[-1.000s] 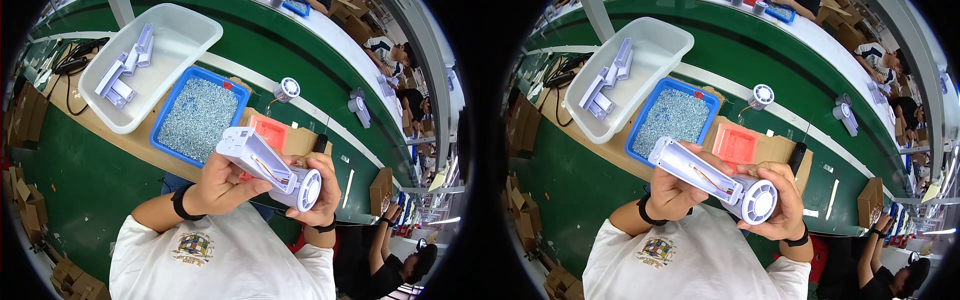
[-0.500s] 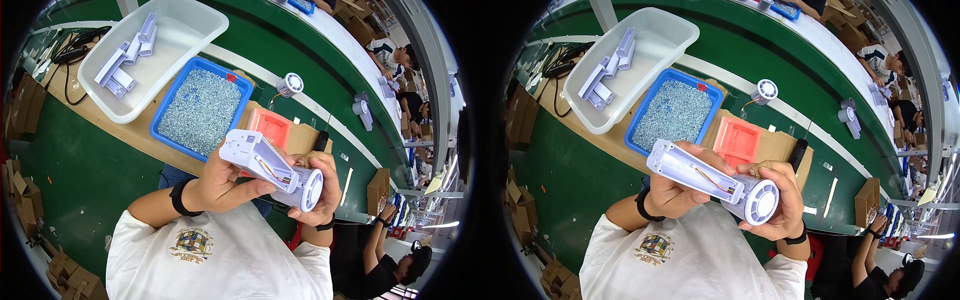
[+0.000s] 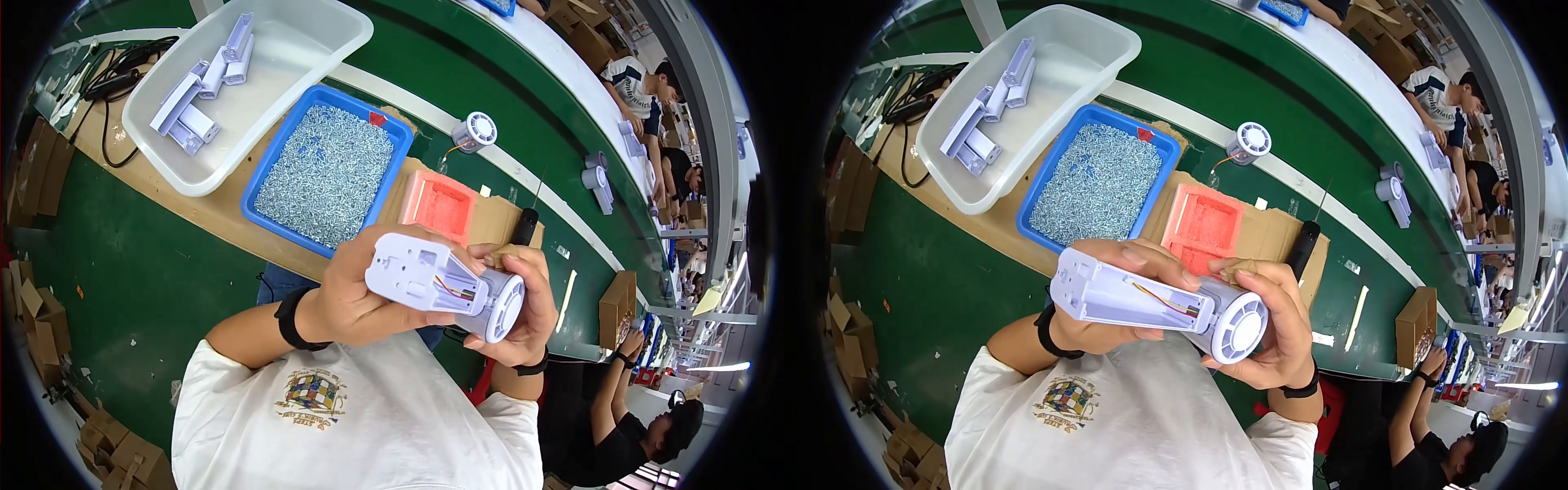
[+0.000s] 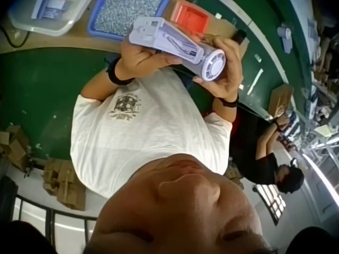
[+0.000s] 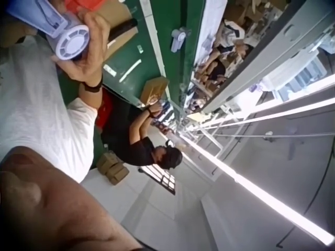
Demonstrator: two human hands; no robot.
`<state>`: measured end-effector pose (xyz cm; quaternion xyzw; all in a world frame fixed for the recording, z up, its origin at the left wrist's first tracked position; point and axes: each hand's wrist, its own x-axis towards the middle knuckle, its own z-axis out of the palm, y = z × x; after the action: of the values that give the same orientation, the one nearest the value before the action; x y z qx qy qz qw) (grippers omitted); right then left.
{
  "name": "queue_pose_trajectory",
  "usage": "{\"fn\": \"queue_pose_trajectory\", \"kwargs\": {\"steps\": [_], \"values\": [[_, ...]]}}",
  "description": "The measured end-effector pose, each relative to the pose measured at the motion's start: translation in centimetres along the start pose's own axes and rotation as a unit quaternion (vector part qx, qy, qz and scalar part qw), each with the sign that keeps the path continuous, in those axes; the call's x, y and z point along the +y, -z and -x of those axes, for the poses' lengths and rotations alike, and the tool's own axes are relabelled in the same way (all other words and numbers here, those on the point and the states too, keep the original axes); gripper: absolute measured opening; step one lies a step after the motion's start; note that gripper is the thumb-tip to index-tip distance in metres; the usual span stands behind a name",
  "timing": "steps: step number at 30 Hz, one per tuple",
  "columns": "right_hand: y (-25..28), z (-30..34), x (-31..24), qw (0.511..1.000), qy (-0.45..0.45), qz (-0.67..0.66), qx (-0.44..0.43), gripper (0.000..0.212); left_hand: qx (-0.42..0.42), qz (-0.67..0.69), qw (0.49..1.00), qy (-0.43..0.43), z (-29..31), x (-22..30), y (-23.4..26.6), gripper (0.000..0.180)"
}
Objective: The person assembles handheld fans by picking up screws from a tray, placing them into the plastic housing, and driving them in with a power screwdriver. Once the handle is secured, the person fits a motor component onto the assembly and places the finished unit on the conveyor belt.
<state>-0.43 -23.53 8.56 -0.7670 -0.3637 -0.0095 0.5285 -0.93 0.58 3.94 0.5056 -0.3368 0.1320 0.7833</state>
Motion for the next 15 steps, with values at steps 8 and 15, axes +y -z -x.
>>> {"fn": "queue_pose_trajectory", "kwargs": {"steps": [8,15], "values": [[-1.4,-0.5,-1.8,0.986,-0.020,0.099,0.132,0.090,0.016,-0.138,0.983,-0.119,-0.5,-0.8,-0.8,0.067],[-0.6,-1.3,-2.5,0.946,0.053,0.308,0.088,0.087,0.061,-0.155,0.971,-0.174,-0.7,-1.3,-3.3,0.072]]}}
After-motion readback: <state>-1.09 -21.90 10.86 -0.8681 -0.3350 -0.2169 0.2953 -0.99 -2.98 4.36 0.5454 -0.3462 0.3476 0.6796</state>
